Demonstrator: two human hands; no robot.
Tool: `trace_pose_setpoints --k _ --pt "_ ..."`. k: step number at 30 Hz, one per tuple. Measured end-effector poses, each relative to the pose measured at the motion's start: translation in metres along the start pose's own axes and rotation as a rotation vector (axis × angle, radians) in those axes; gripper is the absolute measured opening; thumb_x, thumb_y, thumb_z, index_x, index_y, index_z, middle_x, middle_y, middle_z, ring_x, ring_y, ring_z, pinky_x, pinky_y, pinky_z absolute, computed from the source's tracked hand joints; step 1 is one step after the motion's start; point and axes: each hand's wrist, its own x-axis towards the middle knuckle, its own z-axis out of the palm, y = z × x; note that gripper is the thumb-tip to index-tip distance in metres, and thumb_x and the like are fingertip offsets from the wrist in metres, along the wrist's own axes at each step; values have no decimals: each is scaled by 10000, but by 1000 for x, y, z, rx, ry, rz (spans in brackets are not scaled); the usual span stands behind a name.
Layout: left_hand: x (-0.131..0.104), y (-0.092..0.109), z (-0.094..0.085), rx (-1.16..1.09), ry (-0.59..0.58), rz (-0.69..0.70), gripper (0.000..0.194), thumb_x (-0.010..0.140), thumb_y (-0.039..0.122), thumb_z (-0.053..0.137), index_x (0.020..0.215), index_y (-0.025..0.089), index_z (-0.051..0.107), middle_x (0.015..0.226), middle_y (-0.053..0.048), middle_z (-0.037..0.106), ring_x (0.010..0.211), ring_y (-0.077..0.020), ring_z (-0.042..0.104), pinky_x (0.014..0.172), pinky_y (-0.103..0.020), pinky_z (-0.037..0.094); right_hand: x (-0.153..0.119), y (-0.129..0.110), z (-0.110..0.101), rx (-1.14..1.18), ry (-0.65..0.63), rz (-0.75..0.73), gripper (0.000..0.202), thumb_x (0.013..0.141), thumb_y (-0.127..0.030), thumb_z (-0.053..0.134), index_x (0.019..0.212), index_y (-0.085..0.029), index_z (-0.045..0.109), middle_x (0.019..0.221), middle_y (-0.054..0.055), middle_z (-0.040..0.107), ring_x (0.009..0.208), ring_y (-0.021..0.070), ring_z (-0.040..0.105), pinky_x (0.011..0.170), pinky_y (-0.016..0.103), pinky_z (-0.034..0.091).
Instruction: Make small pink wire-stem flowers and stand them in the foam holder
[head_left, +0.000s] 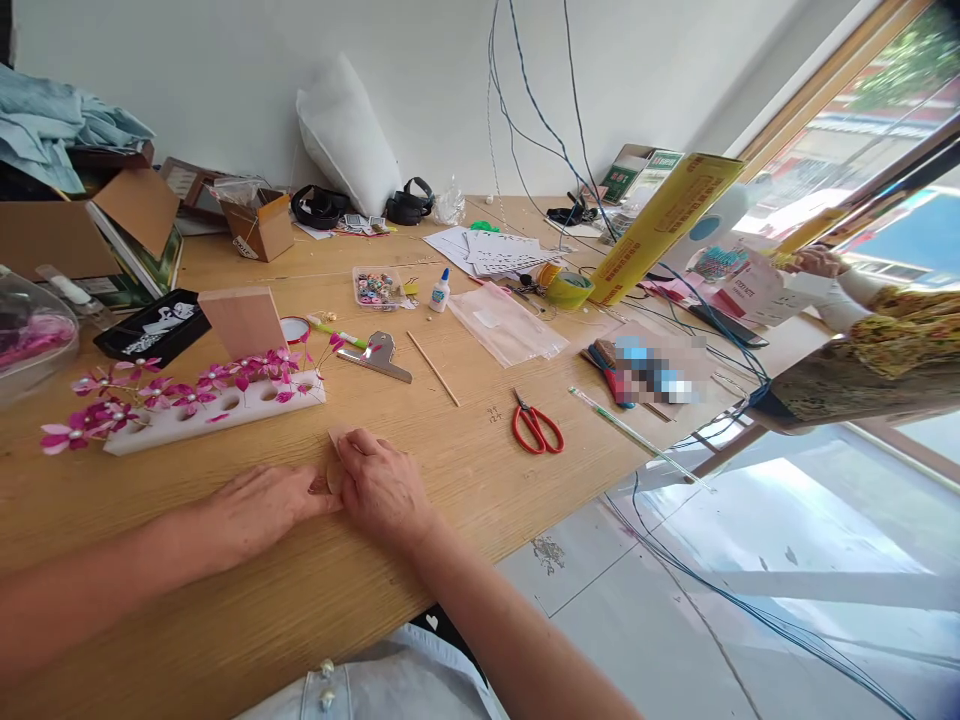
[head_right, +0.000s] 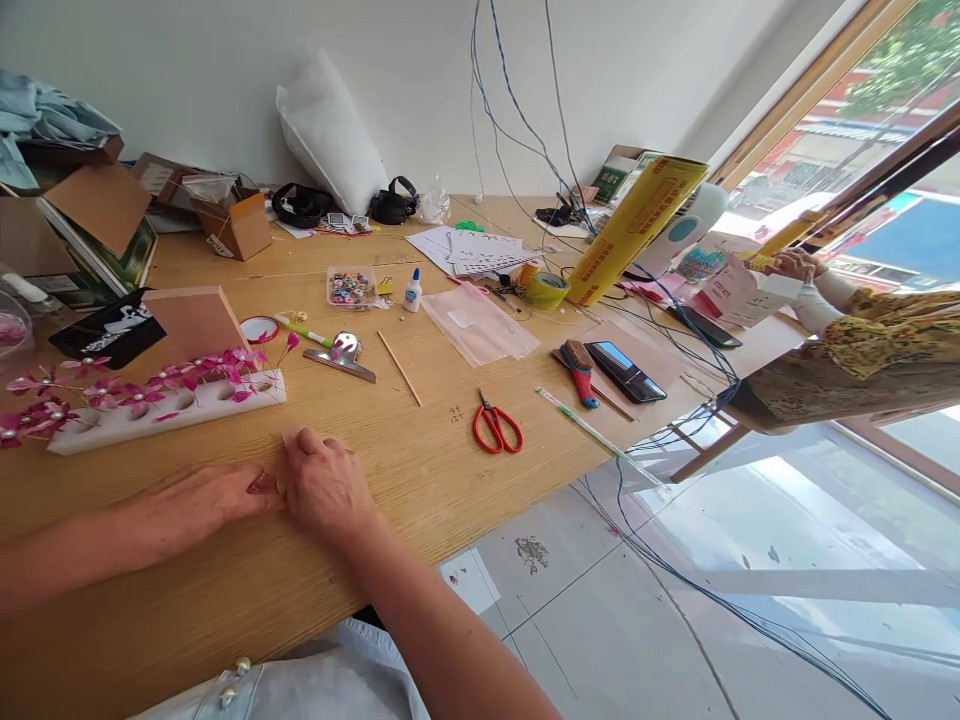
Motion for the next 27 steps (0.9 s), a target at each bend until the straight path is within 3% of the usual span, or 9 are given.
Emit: trace_pose_setpoints --k 2,6,9,14,18,21,24,27 --pt "-4 2 -6 14 4 -13 306 884 242 325 934 234 627 789 -14 610 718 -184 578 599 -256 391 3 -1 2 0 16 -1 203 855 -228 366 1000 -208 508 985 36 569 766 166 556 533 254 353" --pt "-18 7 -13 201 92 92 409 848 62 308 1038 299 581 824 20 570 757 -166 556 648 -248 380 8 -3 6 -7 56 2 193 822 -220 417 985 -202 520 976 34 575 739 166 561 508 251 337" --pt "-26 12 -17 223 133 67 507 794 -36 282 1056 288 571 822 20 553 741 -148 553 643 -230 373 7 -5 8 -7 80 13 187 798 -219 452 963 -200 538 947 29 587 728 171 567 505 248 349" --pt "-30 19 -25 43 90 72 534 798 -24 298 1130 310 550 810 -4 563 705 -150 559 618 -227 375 -11 -3 -1 45 121 32 234 807 -198 426 996 -201 564 984 32 596 782 175 585 565 247 413" --pt "-28 14 -26 -196 60 161 452 833 35 297 1121 257 567 944 -28 610 859 -154 566 764 -238 397 -41 9 -16 191 250 85 336 812 -146 398 1122 -181 521 1077 56 572 848 157 587 684 238 448" --pt "-25 8 -26 -381 -33 198 382 859 135 343 1172 235 537 1036 -28 635 975 -156 557 880 -261 381 -63 16 -25 231 343 107 324 815 -161 397 1113 -160 524 1106 80 558 807 151 595 667 243 458" --pt "-23 6 -26 -515 -109 128 373 859 204 369 1197 226 522 1072 -18 646 1014 -156 555 917 -274 375 -76 15 -28 231 391 96 317 826 -168 386 1113 -163 520 1090 83 565 759 143 592 623 240 458" --pt "-19 4 -24 -550 -127 46 392 840 220 375 1205 198 519 1066 -24 655 989 -160 569 887 -269 401 -79 9 -26 218 359 45 335 825 -157 384 1139 -156 502 1088 87 568 805 156 583 643 249 460"
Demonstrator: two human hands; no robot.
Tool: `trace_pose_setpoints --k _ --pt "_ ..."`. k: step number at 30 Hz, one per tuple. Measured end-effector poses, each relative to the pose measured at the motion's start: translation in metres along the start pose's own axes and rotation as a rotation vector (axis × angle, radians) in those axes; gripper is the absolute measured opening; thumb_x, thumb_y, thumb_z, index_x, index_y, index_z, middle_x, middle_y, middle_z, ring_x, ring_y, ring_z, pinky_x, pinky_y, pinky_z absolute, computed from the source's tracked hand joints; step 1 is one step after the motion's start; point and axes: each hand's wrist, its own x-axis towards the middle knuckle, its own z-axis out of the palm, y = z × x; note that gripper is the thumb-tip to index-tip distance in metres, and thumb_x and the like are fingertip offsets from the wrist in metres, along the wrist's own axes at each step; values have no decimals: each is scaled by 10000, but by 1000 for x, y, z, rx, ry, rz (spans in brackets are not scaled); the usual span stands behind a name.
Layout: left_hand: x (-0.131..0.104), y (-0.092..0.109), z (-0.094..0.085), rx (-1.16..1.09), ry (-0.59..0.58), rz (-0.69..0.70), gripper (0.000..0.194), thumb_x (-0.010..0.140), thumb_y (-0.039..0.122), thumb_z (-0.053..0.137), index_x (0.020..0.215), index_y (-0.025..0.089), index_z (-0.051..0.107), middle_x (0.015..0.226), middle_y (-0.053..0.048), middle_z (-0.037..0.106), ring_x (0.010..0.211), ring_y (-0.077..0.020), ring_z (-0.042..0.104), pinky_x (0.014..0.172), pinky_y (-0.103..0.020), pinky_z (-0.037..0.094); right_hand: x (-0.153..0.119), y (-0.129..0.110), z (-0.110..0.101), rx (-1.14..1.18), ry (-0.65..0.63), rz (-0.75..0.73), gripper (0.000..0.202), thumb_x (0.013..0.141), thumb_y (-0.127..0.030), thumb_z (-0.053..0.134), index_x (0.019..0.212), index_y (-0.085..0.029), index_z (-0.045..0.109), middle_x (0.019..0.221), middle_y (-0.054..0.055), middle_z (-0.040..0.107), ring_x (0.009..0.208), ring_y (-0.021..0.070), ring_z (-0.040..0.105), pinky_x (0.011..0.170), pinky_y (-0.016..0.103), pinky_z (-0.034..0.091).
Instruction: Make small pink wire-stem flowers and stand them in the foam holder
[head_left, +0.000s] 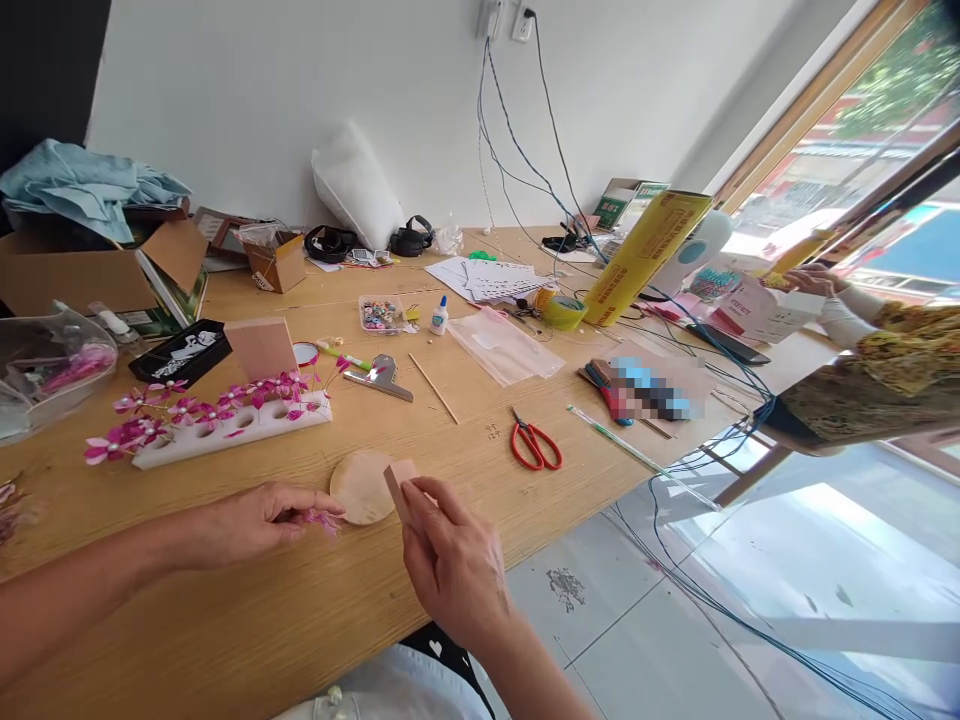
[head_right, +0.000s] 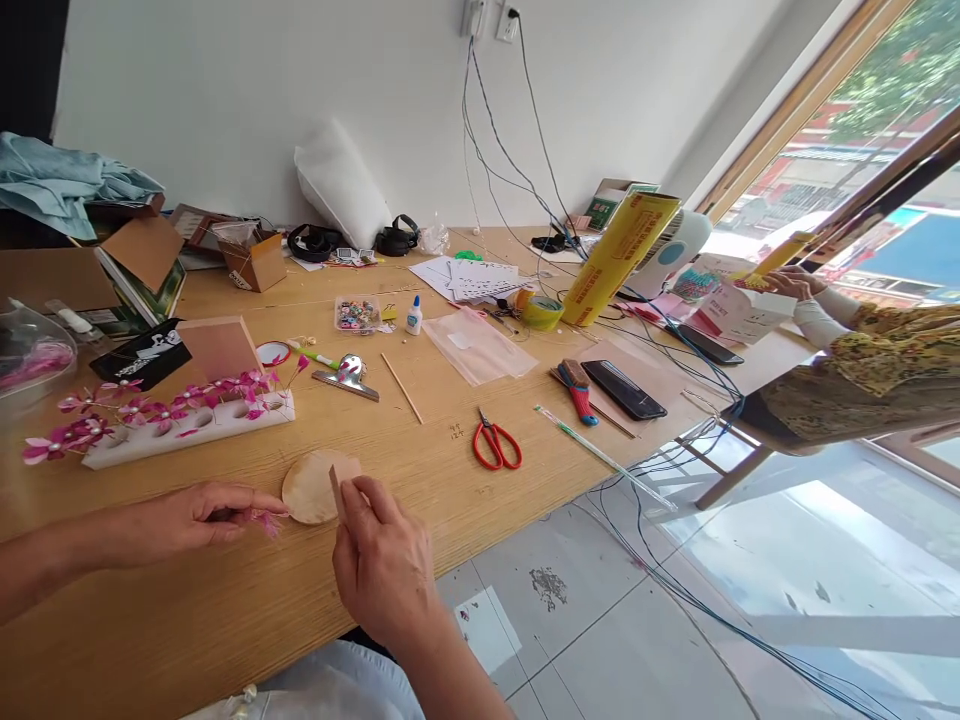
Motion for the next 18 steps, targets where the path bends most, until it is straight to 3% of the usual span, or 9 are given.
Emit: trace_pose_setpoints --k 12,18 --pt "7 -22 10 65 40 18 443 815 124 336 1214 217 504 1058 -18 661 999 -150 570 902 -281 399 9 3 37 -182 -270 -102 340 795 -115 416 1113 -151 531 1043 81 595 701 178 541 591 277 439" --pt "0 -11 26 401 120 -46 571 782 57 310 1245 350 468 930 -16 636 841 -187 600 742 -289 453 10 3 36 -164 -317 -69 381 804 -134 419 1178 -154 487 1072 81 588 755 187 548 616 277 436"
